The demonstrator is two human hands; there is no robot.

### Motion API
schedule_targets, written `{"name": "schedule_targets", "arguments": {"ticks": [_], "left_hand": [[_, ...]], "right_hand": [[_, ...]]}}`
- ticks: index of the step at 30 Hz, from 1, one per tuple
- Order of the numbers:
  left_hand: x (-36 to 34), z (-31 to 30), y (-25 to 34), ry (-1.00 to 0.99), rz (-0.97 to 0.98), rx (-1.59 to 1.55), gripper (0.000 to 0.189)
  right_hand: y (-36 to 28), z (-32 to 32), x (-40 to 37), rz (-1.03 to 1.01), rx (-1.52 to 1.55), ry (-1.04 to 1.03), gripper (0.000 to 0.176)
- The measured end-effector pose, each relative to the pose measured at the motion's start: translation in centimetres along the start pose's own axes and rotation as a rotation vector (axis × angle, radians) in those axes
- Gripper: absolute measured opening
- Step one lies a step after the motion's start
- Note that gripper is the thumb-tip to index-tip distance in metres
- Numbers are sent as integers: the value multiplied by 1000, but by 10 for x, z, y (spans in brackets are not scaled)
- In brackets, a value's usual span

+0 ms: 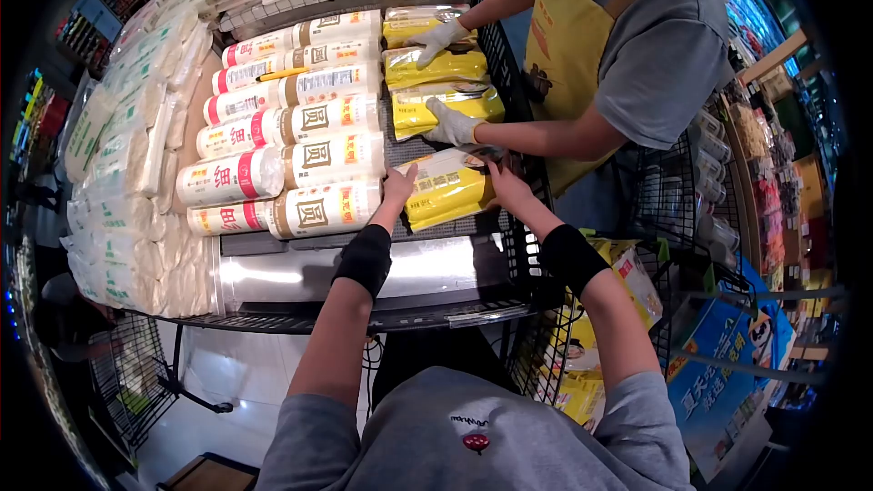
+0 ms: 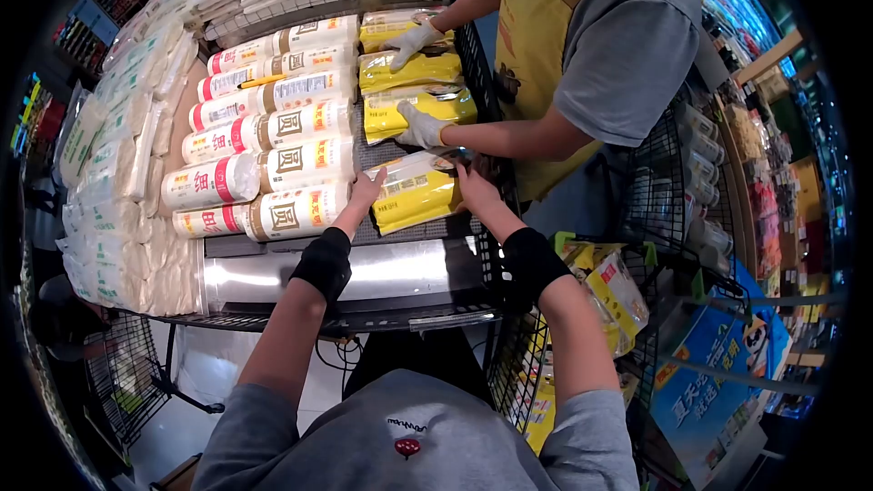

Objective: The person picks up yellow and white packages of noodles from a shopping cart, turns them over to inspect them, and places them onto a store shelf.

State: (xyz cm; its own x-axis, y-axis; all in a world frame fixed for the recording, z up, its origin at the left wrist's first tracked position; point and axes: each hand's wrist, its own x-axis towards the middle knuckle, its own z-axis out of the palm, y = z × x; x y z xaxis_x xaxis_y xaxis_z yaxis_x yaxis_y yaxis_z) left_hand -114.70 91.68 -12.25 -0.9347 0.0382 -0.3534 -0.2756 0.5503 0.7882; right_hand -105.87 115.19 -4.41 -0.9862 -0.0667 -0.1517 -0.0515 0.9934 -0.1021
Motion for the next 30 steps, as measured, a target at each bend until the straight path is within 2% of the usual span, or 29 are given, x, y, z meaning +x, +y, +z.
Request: {"name": "schedule_targets", "arguments": {"ticks": [2,5,7,8,11,14,17,20,24,27,30], "left_hand": [[7,0,-3,-62,-70,21,94],[6,3,-6,-70,-165,-187,96],[-27,-23,32,-235,-224,-359,102],[-41,-34,49,-315,-250,-447,107],[-31,-28,23,-405,-170,-512,122],[-24,-15,9,-333,-145,-524,114],[-43,-24,35,-307,-168,-566,116],[-52,-26,40,-249,-121,-480,119],[-51,-21,26,-325,-5,-483,124],[-50,-18,20,-370,-14,-365,129],[-49,-20,26,-326,-70,-477,126]], "right_hand": [[4,0,8,15,-1,-81,101],[8,1,16,33,20,-100,104],[15,21,21,31,22,-56,105],[11,9,19,50,42,-128,104],[12,4,19,102,193,-192,104],[10,5,24,157,140,-235,105],[11,12,23,141,60,-86,107],[13,20,23,164,45,-35,105],[6,11,21,209,37,-55,101],[6,8,22,202,68,-75,102],[4,9,22,230,97,-69,102]]}}
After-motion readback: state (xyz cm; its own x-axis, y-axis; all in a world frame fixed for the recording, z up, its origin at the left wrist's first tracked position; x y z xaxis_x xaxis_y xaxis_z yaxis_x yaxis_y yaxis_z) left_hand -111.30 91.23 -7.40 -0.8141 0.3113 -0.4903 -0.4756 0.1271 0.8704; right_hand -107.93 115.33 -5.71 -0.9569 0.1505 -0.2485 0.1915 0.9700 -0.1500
